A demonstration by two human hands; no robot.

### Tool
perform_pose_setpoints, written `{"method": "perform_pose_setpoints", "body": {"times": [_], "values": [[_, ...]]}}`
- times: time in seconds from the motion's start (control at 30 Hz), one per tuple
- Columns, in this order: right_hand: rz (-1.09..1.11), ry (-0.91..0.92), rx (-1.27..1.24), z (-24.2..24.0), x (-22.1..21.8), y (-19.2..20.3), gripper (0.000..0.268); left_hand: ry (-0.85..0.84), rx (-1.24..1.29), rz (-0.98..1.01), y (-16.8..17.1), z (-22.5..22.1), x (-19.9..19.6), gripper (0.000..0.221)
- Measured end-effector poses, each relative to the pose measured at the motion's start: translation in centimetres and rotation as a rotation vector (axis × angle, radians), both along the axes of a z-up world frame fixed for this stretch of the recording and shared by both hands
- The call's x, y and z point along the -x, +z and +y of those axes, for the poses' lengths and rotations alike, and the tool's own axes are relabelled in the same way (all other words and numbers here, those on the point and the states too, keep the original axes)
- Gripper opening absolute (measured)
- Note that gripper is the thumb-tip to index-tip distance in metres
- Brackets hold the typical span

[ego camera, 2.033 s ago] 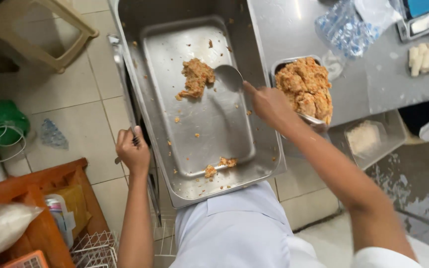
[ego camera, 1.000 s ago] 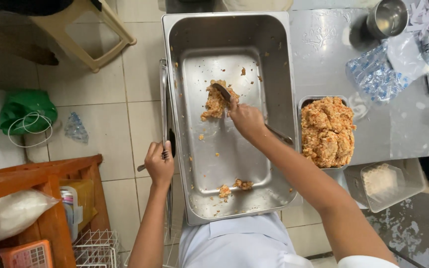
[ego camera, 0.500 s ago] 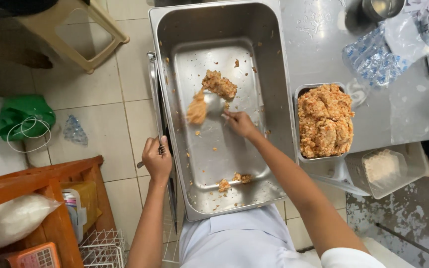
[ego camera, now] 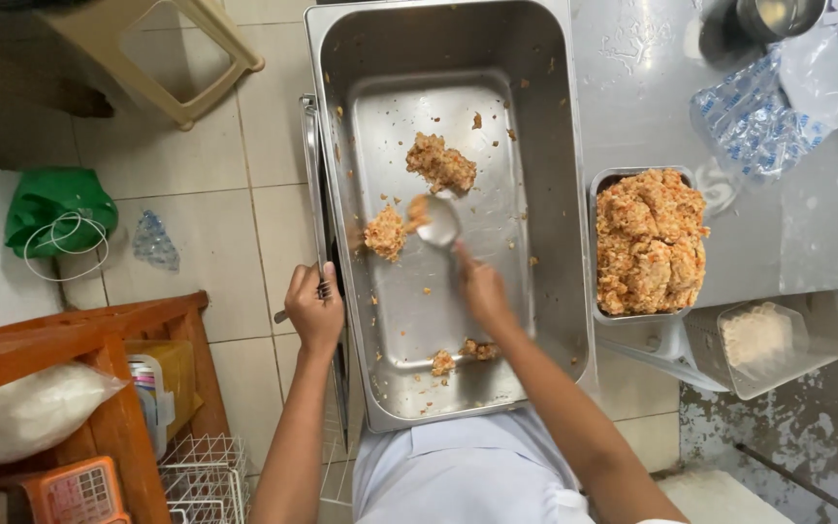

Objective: Transferring food filling from a large hotel pan to a smaller tray using a spoon

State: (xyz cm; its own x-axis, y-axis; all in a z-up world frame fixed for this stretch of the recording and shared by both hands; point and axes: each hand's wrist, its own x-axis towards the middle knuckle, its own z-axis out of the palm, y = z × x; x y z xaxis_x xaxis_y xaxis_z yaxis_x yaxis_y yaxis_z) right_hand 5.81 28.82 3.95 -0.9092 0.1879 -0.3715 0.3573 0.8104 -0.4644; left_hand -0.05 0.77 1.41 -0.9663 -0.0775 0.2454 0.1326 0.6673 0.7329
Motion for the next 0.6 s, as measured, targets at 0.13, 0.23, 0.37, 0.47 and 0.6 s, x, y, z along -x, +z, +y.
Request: {"method": "perform_pose_setpoints", "body": {"times": [0.13, 0.23, 0.37, 0.47, 0.6], "values": [[0.055, -0.024, 0.211, -5.5, -0.4, -5.4, 0.060, 0.017, -0.007, -0.002, 0.5, 1.0, 0.1, 0.013], [0.186, -0.111, 0.415, -8.3, -0.8, -8.6, 0.057, 0.009, -0.012, 0.017, 0.6, 1.4, 0.5, 0.018], [0.282, -0.276, 0.743, -8.4, -1.0, -12.3, 0.040, -0.006, -0.003, 0.008, 0.4, 1.0, 0.4, 0.019], [0.232, -0.315, 0.791, -6.9, -1.9, -14.0, 0.035, -0.022, 0.014, 0.015, 0.8, 0.7, 0.5, 0.019], [0.164, -0.346, 0.798, -4.1, -1.6, -7.8, 0.029, -0.045, 0.007, 0.036, 1.7, 0.9, 0.6, 0.025]]}}
